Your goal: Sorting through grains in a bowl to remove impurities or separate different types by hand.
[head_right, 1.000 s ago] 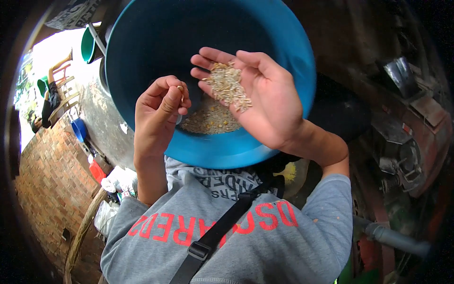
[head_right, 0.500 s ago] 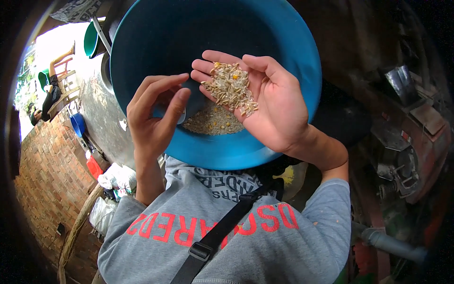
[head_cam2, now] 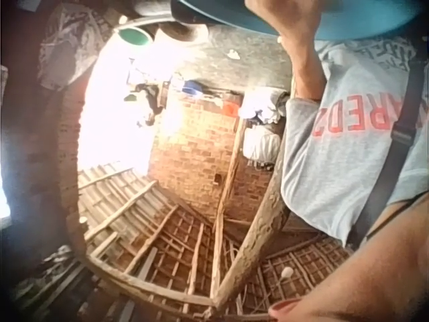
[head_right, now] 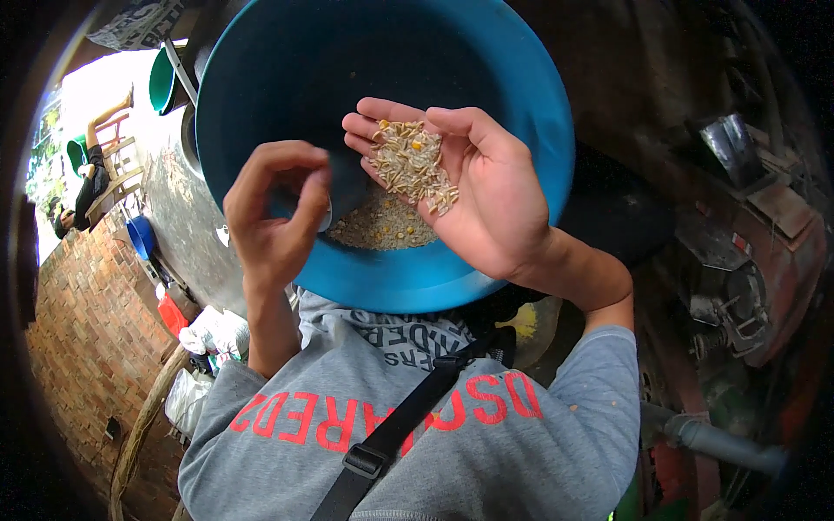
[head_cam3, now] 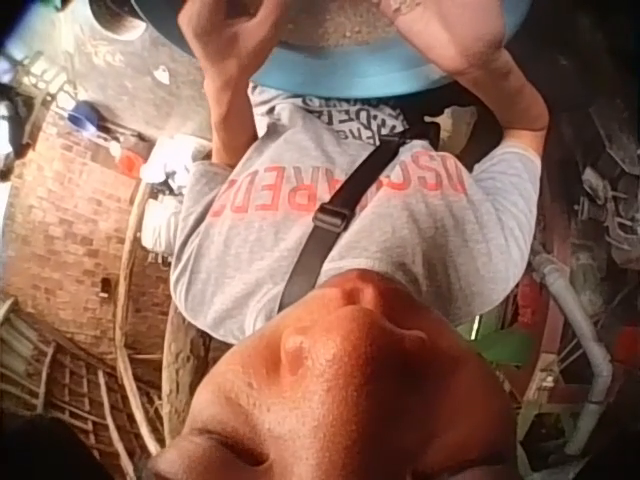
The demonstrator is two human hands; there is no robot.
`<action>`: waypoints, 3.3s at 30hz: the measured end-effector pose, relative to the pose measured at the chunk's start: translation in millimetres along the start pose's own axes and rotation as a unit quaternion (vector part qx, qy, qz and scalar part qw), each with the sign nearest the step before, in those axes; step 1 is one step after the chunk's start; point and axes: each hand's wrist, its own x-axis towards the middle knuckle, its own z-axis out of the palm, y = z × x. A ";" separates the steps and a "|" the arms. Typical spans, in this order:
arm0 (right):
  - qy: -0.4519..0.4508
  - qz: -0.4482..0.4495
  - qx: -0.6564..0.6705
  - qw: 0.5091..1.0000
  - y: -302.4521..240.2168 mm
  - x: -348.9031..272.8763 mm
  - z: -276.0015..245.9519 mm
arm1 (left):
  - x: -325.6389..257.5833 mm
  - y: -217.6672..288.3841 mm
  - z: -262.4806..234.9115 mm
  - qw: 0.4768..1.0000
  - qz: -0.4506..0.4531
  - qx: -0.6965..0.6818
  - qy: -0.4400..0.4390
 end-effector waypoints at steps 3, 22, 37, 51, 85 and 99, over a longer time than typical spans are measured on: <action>0.000 -0.012 -0.037 0.999 1.4 0.9 2.0 | -1.9 -11.0 -19.7 0.997 -0.004 0.078 -0.005; -0.002 0.061 -0.009 0.998 3.9 -3.9 -0.5 | 17.5 -1.1 8.4 0.990 0.109 0.079 -0.042; -0.004 0.050 -0.033 0.998 5.2 -4.3 1.0 | 15.3 -5.7 3.7 0.997 0.039 0.017 -0.061; 0.024 0.029 -0.012 0.999 3.2 -1.8 3.9 | 10.9 14.9 -7.2 0.997 0.013 0.028 -0.066; 0.033 -0.024 -0.138 0.990 7.1 -1.0 5.9 | -2.6 -17.8 -45.9 0.991 -0.112 -0.015 -0.076; 0.064 -0.131 -0.160 0.976 -7.6 -8.4 -2.4 | -55.0 3.1 45.5 0.971 -0.036 0.072 -0.227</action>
